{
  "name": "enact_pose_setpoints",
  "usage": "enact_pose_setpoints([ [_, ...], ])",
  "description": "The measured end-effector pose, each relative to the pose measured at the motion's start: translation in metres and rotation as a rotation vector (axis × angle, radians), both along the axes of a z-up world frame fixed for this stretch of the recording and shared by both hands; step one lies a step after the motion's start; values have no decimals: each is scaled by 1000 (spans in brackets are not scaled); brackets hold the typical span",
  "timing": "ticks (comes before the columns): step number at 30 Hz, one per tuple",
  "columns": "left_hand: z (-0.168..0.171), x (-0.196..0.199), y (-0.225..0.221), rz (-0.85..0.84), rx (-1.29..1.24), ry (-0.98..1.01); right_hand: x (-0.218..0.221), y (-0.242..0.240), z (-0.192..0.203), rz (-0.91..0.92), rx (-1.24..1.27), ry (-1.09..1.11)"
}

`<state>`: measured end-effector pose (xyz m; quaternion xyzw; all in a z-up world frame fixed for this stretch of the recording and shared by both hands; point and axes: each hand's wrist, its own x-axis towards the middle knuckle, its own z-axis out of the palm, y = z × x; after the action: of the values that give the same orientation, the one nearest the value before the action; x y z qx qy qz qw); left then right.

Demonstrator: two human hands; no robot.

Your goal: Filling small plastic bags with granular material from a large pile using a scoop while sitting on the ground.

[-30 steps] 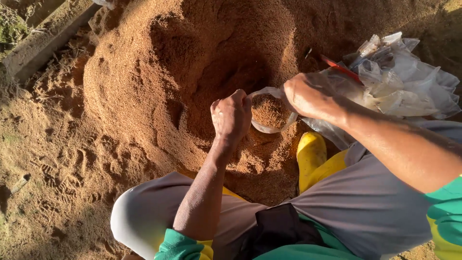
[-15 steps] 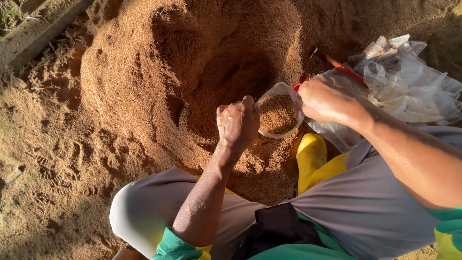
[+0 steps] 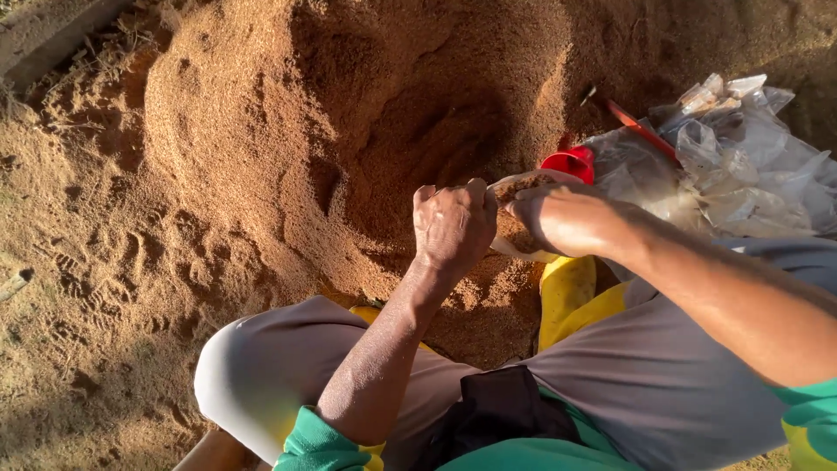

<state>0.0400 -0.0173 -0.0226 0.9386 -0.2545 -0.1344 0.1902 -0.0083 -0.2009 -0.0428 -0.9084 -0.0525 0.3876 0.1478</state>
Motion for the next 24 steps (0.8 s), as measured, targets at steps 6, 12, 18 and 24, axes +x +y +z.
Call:
enact_pose_setpoints([
  [6, 2, 4, 0, -196, 168, -1, -2, -1, 17, 169, -160, 187],
  [12, -16, 5, -3, -35, 32, 67, 0, -12, 15, 189, -123, 151],
  [18, 12, 8, -3, -247, 218, 102, 22, 12, 37, 62, -111, 115],
  [24, 5, 7, 4, -113, -119, -112, 9, -9, 14, 392, -25, -136],
])
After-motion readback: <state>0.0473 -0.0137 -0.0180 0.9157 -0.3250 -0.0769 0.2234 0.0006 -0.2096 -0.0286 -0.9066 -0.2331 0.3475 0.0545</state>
